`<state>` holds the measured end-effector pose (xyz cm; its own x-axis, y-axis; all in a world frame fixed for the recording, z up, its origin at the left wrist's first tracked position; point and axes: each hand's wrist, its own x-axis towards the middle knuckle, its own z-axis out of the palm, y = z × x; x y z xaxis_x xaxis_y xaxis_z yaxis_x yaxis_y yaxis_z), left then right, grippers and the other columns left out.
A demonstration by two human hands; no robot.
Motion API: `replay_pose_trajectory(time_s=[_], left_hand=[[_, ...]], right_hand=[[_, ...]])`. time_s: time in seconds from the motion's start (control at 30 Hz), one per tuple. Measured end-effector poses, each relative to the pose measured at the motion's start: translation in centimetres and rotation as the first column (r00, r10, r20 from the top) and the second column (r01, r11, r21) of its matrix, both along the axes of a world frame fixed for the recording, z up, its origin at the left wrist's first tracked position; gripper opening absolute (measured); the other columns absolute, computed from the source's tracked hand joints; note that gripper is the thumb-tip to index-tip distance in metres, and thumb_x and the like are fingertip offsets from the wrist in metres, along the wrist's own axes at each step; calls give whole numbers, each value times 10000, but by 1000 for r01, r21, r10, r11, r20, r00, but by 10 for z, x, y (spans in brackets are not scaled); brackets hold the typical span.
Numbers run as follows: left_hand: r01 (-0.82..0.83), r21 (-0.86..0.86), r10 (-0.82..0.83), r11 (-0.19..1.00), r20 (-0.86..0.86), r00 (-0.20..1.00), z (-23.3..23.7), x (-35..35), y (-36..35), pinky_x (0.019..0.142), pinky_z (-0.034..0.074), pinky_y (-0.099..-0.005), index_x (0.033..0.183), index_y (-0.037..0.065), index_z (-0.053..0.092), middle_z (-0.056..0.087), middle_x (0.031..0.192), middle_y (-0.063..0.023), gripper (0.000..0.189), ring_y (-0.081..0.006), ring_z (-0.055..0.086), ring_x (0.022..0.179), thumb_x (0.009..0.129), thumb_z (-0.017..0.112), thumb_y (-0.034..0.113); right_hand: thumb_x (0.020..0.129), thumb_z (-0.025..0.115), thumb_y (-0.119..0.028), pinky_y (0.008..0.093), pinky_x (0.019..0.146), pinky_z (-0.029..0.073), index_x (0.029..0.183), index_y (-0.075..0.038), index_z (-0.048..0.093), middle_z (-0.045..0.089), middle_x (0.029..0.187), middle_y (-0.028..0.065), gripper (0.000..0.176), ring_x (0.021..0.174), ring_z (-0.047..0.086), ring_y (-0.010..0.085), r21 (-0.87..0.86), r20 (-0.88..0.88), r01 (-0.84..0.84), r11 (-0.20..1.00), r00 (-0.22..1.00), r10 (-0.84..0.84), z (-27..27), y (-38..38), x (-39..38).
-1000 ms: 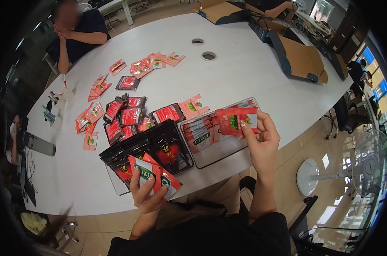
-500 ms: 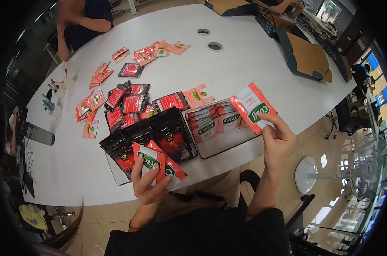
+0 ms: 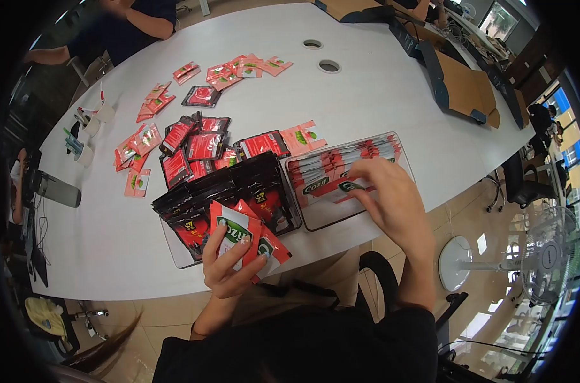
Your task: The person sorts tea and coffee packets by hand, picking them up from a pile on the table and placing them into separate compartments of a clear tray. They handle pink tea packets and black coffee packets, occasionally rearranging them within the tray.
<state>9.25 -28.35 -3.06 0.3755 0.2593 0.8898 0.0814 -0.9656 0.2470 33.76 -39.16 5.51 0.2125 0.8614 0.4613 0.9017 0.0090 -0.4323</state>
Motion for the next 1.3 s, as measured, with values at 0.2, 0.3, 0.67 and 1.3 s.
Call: replay_pose_trajectory(time_s=[0.2, 0.3, 0.67, 1.3], left_hand=[[33, 37, -32, 999, -24, 999, 2, -1, 1, 883, 543, -429, 854, 207, 754, 628, 1087, -39, 280, -372, 559, 1106, 602, 742, 86], [-15, 12, 16, 1000, -27, 1000, 2, -1, 0, 758, 556, -341, 1027, 316, 706, 596, 1197, 55, 460, -272, 574, 1085, 640, 767, 76], [17, 26, -16, 1000, -20, 1000, 2, 2, 2, 720, 554, -339, 1019, 301, 714, 595, 1220, 45, 404, -275, 566, 1103, 669, 751, 104], [14, 74, -9, 997, -70, 998, 8, 8, 2, 708, 575, -306, 976, 209, 727, 657, 1129, 27, 325, -287, 623, 1039, 665, 733, 117]], right_hand=[[690, 682, -28, 342, 729, 442, 993, -65, 588, 598, 964, 61, 319, 852, 574, 251, -125, 268, -104, 987, 954, 134, 2, 23, -14], [714, 699, -72, 338, 690, 447, 914, -53, 613, 617, 917, 65, 219, 826, 587, 250, 59, 304, -140, 988, 945, 116, -5, 28, -13], [873, 617, -346, 377, 744, 481, 941, -46, 666, 641, 856, 96, 312, 841, 607, 295, -386, -97, -278, 880, 961, 261, -16, 15, -19], [723, 756, 6, 236, 702, 473, 1339, -21, 479, 660, 908, 41, 676, 770, 591, 82, -95, -871, -371, 924, 480, 104, -1, 15, -61]])
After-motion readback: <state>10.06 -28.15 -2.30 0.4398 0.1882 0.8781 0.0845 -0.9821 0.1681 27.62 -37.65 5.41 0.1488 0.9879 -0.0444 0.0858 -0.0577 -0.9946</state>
